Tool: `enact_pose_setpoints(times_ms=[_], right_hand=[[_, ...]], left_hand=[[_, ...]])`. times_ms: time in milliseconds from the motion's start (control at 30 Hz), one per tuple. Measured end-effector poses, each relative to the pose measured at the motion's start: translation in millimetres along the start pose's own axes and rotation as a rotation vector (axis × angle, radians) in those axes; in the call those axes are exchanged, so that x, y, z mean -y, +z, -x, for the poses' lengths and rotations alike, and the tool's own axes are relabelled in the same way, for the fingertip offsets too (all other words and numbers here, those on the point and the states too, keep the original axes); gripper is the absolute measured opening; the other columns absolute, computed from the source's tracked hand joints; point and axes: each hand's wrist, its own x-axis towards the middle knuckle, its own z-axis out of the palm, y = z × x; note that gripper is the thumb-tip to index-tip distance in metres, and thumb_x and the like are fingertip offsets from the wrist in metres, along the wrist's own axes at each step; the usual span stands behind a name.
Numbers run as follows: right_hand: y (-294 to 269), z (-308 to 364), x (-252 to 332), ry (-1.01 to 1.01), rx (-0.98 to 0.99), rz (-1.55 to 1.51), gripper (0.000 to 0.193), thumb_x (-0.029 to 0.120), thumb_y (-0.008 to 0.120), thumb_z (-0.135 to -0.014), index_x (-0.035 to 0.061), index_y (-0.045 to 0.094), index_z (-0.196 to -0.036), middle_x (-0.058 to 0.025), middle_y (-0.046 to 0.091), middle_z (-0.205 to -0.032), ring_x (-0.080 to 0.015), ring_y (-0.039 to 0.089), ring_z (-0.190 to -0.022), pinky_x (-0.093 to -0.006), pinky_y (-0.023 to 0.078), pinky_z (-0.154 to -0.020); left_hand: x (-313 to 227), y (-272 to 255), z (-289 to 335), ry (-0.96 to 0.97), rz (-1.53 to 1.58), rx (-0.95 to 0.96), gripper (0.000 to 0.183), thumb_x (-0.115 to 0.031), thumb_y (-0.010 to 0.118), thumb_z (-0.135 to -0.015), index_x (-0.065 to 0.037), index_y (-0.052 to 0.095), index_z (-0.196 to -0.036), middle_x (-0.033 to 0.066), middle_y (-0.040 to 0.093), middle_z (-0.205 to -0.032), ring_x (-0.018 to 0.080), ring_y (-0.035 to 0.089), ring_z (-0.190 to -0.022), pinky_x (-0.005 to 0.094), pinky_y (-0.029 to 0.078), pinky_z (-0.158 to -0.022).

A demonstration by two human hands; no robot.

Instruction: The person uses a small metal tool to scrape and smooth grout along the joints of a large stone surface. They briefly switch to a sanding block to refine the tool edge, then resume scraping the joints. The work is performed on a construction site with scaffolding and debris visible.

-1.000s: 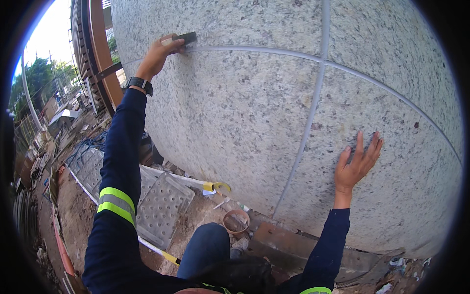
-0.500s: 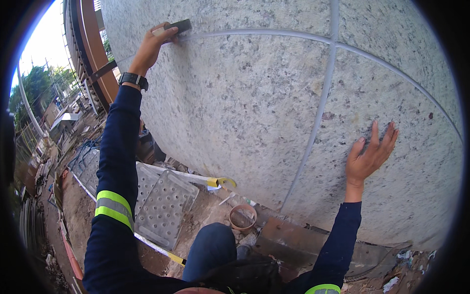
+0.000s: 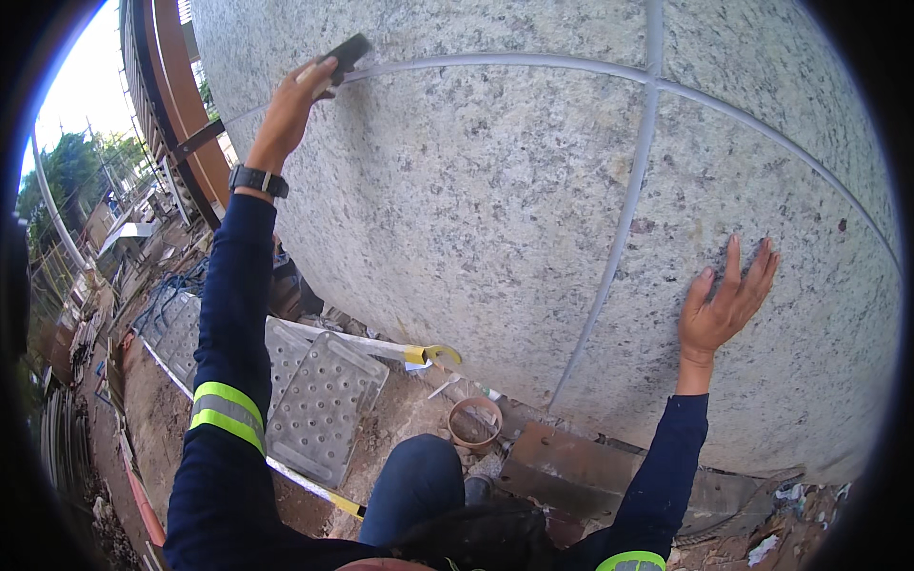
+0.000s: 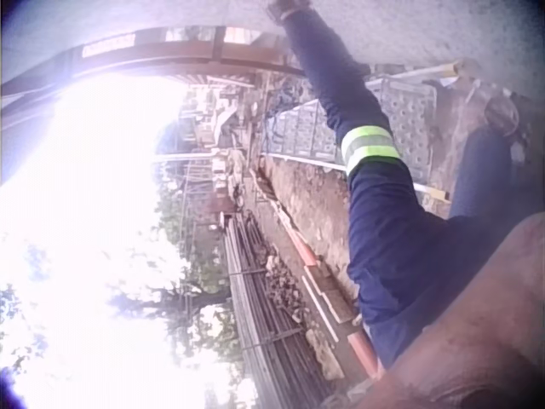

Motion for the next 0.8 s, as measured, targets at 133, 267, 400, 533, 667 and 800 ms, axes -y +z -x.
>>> enact_pose_setpoints(times_ms=[133,267,400,533,667,800], right_hand=[[0.9,-2.6,3.0,0.002,-0.010,-0.024,0.047,0.021,0.052,-0.109,0.0160,0.055,-0.155,-0.0171,0.042,-0.166,-0.0433,0.034,-0.157,-0.0605,0.032,-0.127],[1.3,-1.0,3.5,0.003,-0.010,-0.019,0.046,0.022,0.051,-0.109,0.0154,0.055,-0.155,-0.0172,0.043,-0.166,-0.0438,0.035,-0.156,-0.0605,0.032,-0.126],[0.2,-1.0,1.4,0.004,-0.006,-0.022,0.046,0.021,0.052,-0.109,0.0151,0.055,-0.154,-0.0173,0.043,-0.166,-0.0442,0.035,-0.156,-0.0606,0.032,-0.126],[-0.1,-0.4,1.8,0.003,-0.002,-0.031,0.047,0.021,0.052,-0.109,0.0162,0.055,-0.155,-0.0165,0.042,-0.167,-0.0436,0.035,-0.156,-0.0603,0.032,-0.127],[-0.8,-0.6,1.5,0.000,0.000,-0.034,0.048,0.021,0.052,-0.108,0.0174,0.054,-0.156,-0.0150,0.041,-0.168,-0.0421,0.034,-0.157,-0.0595,0.031,-0.128],[-1.0,-0.9,2.4,0.002,0.000,-0.029,0.048,0.020,0.052,-0.108,0.0177,0.053,-0.156,-0.0144,0.041,-0.168,-0.0408,0.034,-0.157,-0.0591,0.031,-0.128]], left_hand=[[6.2,-13.4,17.5,0.030,-0.138,0.047,0.028,-0.030,0.075,-0.100,-0.003,0.076,-0.108,-0.0021,0.069,-0.083,0.0093,0.058,-0.070,0.0247,0.045,-0.064],[1.9,2.4,30.2,0.036,-0.197,0.004,0.027,-0.021,0.074,-0.100,0.000,0.071,-0.117,0.0069,0.078,-0.094,0.0088,0.067,-0.078,0.0243,0.050,-0.069],[-10.7,26.0,32.7,-0.042,0.209,-0.033,0.042,-0.018,0.072,-0.101,0.003,0.060,-0.135,0.0094,0.078,-0.092,0.0106,0.066,-0.075,0.0255,0.050,-0.067],[-9.6,33.1,29.6,-0.070,0.160,-0.067,0.046,-0.018,0.071,-0.101,0.004,0.056,-0.139,0.0099,0.077,-0.089,0.0111,0.064,-0.069,0.0254,0.048,-0.063],[-9.2,40.0,29.4,-0.028,-0.015,-0.129,0.043,-0.018,0.070,-0.100,0.004,0.059,-0.135,0.0095,0.077,-0.088,0.0108,0.065,-0.066,0.0258,0.048,-0.061],[-6.7,40.4,29.9,-0.035,0.105,-0.124,0.036,-0.016,0.068,-0.100,0.002,0.063,-0.131,0.0099,0.078,-0.091,0.0104,0.066,-0.067,0.0283,0.050,-0.064]])
